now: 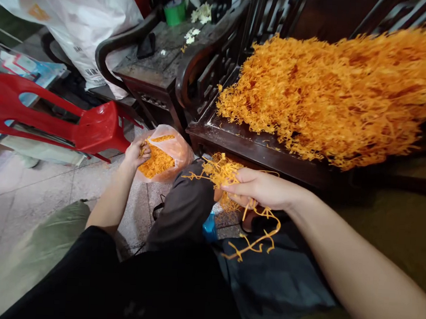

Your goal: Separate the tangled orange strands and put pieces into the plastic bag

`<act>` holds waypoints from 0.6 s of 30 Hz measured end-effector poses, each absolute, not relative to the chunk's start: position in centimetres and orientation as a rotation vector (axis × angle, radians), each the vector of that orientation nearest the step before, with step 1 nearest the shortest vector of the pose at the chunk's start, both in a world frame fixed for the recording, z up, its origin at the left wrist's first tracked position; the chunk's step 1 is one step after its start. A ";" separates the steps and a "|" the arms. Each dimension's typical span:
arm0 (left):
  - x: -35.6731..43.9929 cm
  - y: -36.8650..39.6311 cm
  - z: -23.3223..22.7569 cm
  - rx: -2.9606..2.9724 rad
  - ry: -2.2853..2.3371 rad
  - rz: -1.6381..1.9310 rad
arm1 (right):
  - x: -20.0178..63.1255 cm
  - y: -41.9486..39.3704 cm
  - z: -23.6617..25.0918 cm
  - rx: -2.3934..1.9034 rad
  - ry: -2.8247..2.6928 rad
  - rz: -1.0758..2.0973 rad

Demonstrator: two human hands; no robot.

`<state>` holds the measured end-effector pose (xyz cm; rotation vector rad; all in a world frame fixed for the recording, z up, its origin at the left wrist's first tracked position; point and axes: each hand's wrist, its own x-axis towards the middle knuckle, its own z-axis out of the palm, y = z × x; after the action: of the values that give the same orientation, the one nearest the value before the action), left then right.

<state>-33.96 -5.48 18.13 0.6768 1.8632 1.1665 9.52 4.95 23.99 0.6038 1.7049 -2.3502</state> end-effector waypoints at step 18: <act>-14.0 -0.7 25.2 1.305 1.651 1.662 | -1.5 2.2 26.2 1.464 3.022 -2.152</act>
<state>-13.98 -0.66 25.16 1.3052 1.6506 1.6617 -1.49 2.19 26.25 1.4644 3.0219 -2.1518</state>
